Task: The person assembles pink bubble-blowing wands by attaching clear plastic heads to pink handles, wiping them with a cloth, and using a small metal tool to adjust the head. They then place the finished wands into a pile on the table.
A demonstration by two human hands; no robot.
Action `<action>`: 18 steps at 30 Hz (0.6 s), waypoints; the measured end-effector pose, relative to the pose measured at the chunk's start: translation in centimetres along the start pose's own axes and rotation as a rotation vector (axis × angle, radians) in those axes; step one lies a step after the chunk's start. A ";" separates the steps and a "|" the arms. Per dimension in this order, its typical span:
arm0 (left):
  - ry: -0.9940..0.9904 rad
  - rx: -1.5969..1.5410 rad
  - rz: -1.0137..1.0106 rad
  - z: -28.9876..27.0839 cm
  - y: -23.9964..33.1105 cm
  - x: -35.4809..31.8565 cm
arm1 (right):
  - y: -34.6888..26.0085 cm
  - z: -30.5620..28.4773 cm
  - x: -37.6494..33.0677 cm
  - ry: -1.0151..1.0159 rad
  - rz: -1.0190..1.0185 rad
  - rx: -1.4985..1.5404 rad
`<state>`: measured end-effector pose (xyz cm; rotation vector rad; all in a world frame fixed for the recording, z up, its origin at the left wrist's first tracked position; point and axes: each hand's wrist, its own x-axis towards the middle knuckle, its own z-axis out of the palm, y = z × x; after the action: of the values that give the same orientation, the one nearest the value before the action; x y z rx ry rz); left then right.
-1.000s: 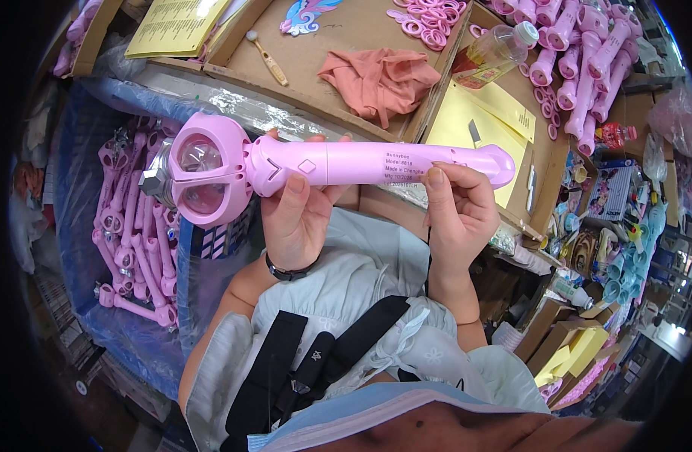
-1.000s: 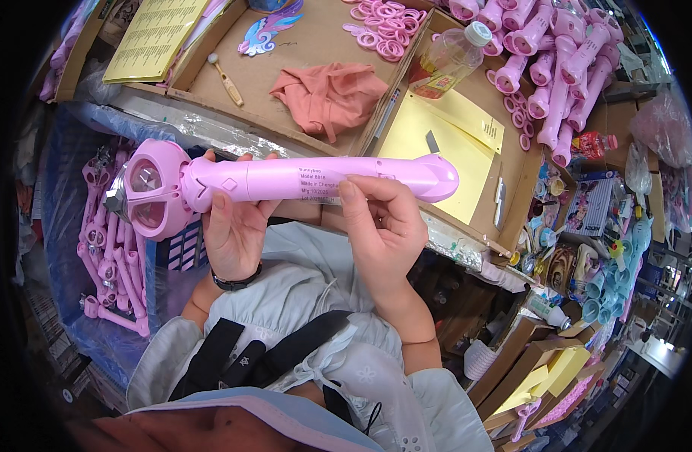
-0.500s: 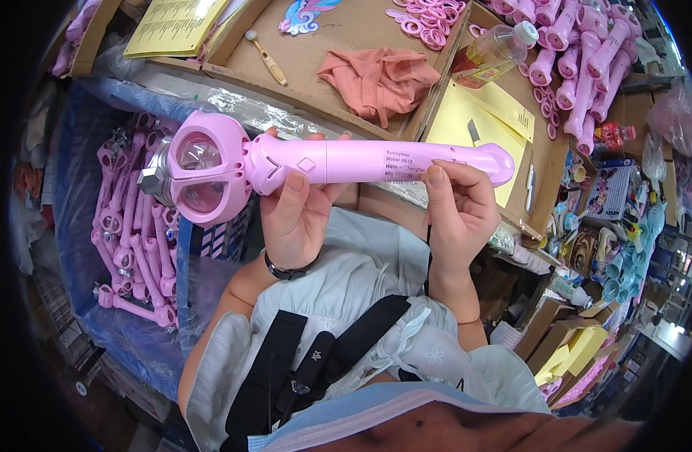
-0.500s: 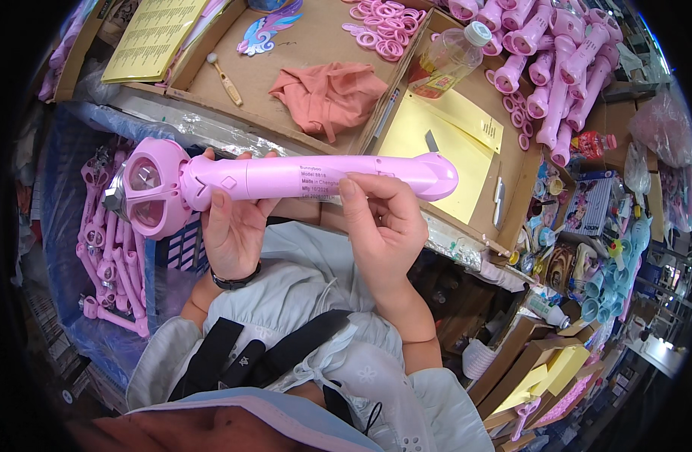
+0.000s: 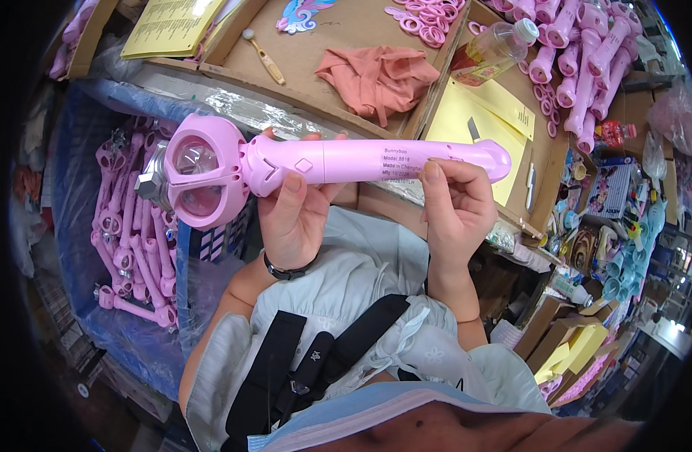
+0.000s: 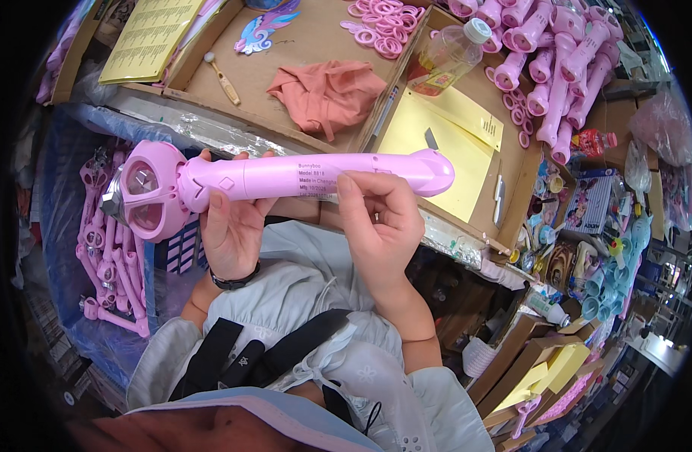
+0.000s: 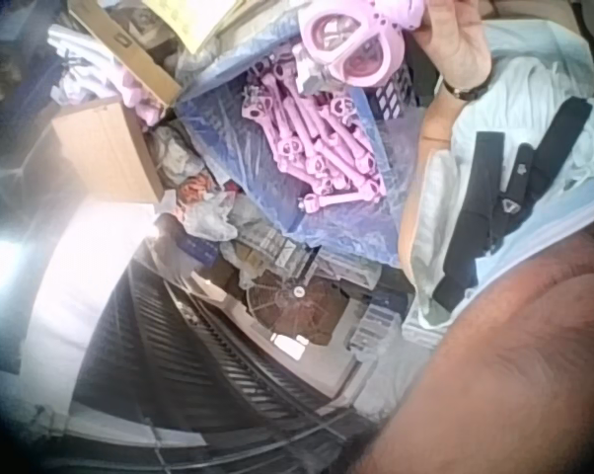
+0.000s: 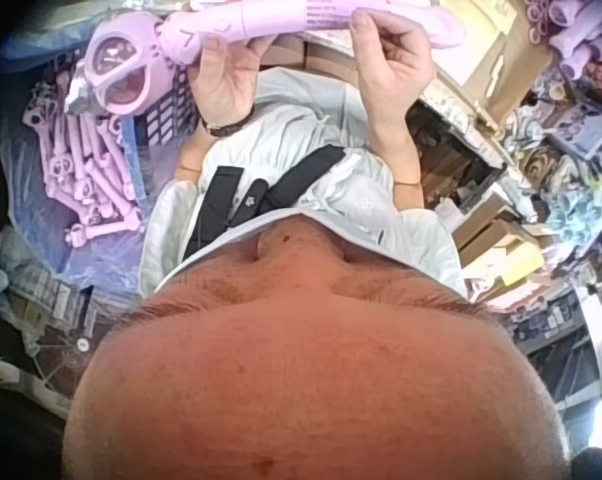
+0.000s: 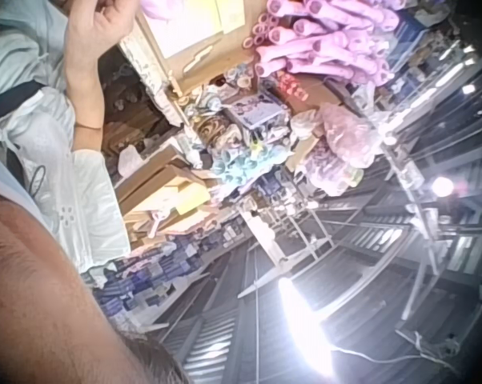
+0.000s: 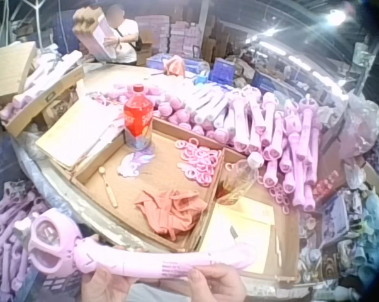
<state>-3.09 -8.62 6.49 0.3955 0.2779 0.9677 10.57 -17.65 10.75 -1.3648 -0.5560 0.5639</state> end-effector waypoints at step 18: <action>-0.025 0.092 0.088 -0.1 -0.3 -0.2 | 0.9 0.3 0.2 0.022 -0.034 -0.074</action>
<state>-3.04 -8.93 6.30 0.5065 0.2851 1.0380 10.46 -17.13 9.89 -1.4270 -0.5858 0.5039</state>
